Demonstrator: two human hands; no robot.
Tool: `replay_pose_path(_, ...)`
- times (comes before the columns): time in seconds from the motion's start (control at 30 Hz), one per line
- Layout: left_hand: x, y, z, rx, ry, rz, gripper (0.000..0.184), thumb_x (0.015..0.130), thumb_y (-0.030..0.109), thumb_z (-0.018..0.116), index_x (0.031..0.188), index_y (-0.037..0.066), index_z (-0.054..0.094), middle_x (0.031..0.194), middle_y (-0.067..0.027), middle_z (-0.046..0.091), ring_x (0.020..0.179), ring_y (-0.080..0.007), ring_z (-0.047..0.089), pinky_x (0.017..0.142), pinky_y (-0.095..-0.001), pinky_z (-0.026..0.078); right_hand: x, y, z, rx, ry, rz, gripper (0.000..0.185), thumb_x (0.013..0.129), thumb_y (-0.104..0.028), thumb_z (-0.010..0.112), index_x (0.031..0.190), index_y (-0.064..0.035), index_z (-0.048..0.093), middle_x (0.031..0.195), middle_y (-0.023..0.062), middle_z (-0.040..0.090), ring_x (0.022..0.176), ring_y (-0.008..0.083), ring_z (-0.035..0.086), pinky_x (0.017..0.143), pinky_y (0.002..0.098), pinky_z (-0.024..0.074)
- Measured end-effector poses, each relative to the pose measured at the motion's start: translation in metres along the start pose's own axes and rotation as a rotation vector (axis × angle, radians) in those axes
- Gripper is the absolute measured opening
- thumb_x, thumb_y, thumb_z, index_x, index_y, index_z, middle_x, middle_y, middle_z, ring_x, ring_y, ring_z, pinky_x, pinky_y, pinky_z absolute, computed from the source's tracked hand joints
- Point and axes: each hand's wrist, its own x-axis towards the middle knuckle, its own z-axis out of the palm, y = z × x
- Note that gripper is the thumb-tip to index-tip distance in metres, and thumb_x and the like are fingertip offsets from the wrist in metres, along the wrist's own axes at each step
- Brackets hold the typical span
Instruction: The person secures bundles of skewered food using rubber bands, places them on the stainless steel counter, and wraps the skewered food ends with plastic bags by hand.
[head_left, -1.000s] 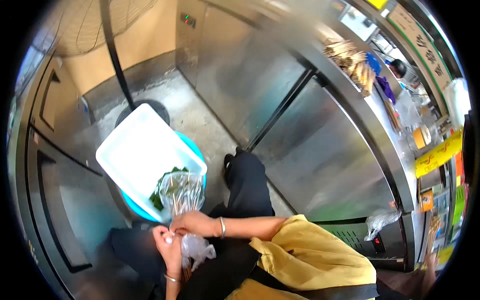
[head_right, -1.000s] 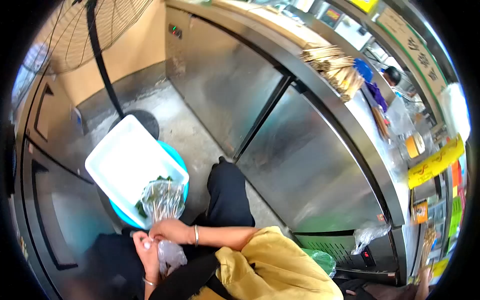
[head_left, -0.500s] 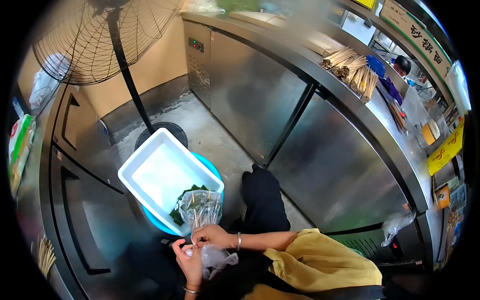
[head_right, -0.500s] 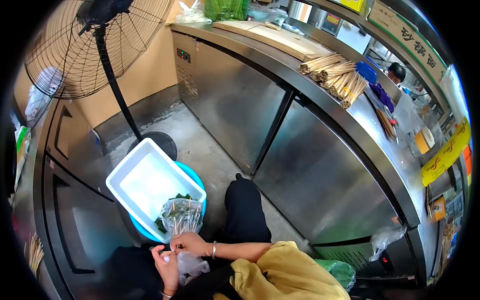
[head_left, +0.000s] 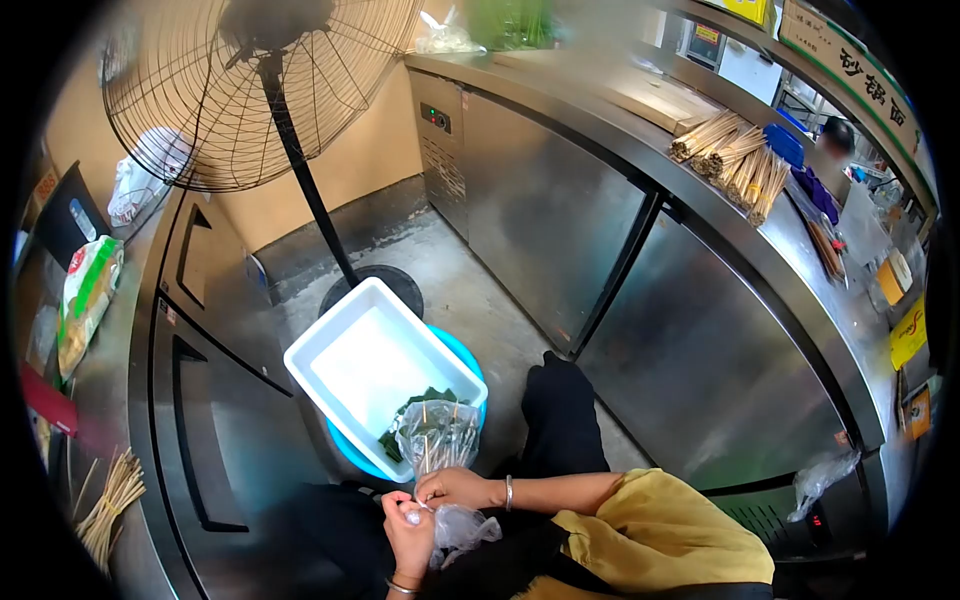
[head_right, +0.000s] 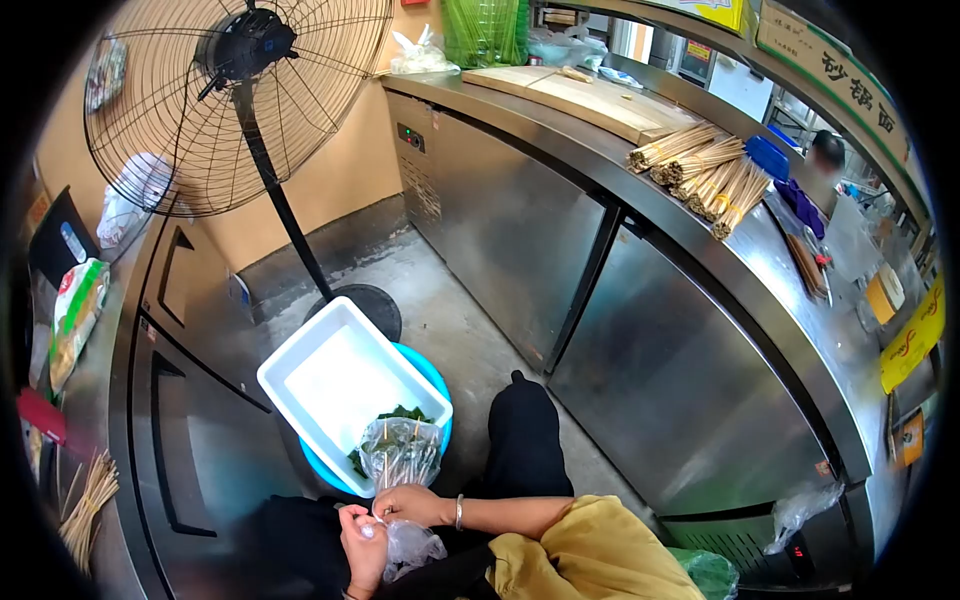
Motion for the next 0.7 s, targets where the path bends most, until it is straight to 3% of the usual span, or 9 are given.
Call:
replay_pose_path(0.1,-0.005,0.008,-0.001,0.009,0.012,-0.053,0.033,0.073,-0.001,0.061,0.102,0.004,0.046,0.065,-0.0095,0.062,0.058,-0.0221,0.061,0.057,-0.0329,0.047,0.0,0.006,0.002,0.077,0.038,0.046,0.012,0.082,-0.013,0.063,0.089,-0.0043,0.061,0.095,0.0055,0.062,0.084,0.023,0.061,0.072,0.032,0.0471)
replay_pose_path(0.2,-0.006,0.008,-0.006,0.321,-0.005,0.148,0.041,0.073,0.008,0.068,0.109,0.005,0.05,0.07,-0.0102,0.065,0.065,-0.0351,0.063,0.059,-0.0413,0.048,-0.001,-0.005,-0.004,-0.029,0.036,0.032,0.013,0.082,-0.018,0.061,0.089,-0.0068,0.061,0.094,0.0042,0.061,0.081,0.0238,0.061,0.069,0.0326,0.0472)
replay_pose_path(0.33,-0.007,0.022,-0.013,0.301,-0.037,0.09,0.045,0.072,0.004,0.067,0.113,0.005,0.05,0.071,-0.0093,0.065,0.064,-0.031,0.063,0.06,-0.0383,0.049,-0.003,-0.007,-0.001,-0.089,0.091,0.054,0.012,0.08,-0.018,0.06,0.087,-0.0084,0.063,0.095,0.0024,0.063,0.08,0.0274,0.063,0.068,0.0369,0.048)
replay_pose_path(0.43,-0.009,0.018,-0.019,0.127,0.006,-0.026,0.05,0.071,-0.001,0.067,0.118,0.004,0.051,0.077,-0.0087,0.066,0.067,-0.0265,0.063,0.064,-0.0334,0.049,-0.003,-0.008,-0.002,-0.107,0.079,0.03,0.01,0.081,-0.017,0.06,0.086,-0.0078,0.059,0.093,0.0036,0.06,0.08,0.0252,0.061,0.066,0.0343,0.0467)
replay_pose_path(0.5,-0.002,-0.002,-0.035,0.317,0.121,0.227,0.051,0.071,-0.004,0.065,0.119,0.003,0.051,0.088,-0.0093,0.067,0.072,-0.0195,0.062,0.066,-0.0295,0.049,-0.005,-0.01,-0.004,-0.116,0.072,0.02,0.01,0.081,-0.017,0.06,0.085,-0.008,0.058,0.091,0.0038,0.059,0.078,0.0252,0.061,0.064,0.0347,0.0462)
replay_pose_path(0.53,-0.003,0.001,-0.047,0.095,-0.003,-0.139,0.047,0.071,-0.005,0.063,0.117,0.002,0.052,0.095,-0.0107,0.067,0.075,-0.0164,0.061,0.068,-0.029,0.049,-0.006,-0.011,-0.005,-0.128,0.062,0.012,0.009,0.08,-0.016,0.06,0.083,-0.0081,0.057,0.089,0.0041,0.059,0.077,0.0252,0.06,0.063,0.0351,0.0457)
replay_pose_path(0.67,-0.001,-0.042,-0.064,-0.129,-0.536,-0.503,0.044,0.083,0.01,0.07,0.122,0.0,0.052,0.103,-0.0109,0.067,0.088,-0.0137,0.063,0.078,-0.0267,0.051,-0.007,-0.013,-0.016,-0.122,-0.051,-0.066,0.013,0.079,-0.016,0.059,0.074,-0.0071,0.052,0.085,0.0055,0.055,0.075,0.0264,0.058,0.062,0.0377,0.0441)
replay_pose_path(0.7,0.0,-0.048,-0.062,-0.376,-0.702,-0.609,0.036,0.086,0.01,0.066,0.119,-0.001,0.054,0.103,-0.0088,0.066,0.089,-0.0127,0.062,0.079,-0.0258,0.05,-0.006,-0.014,-0.017,-0.12,-0.059,-0.072,0.013,0.079,-0.016,0.059,0.074,-0.0071,0.052,0.085,0.0055,0.055,0.075,0.0264,0.058,0.062,0.0377,0.0441)
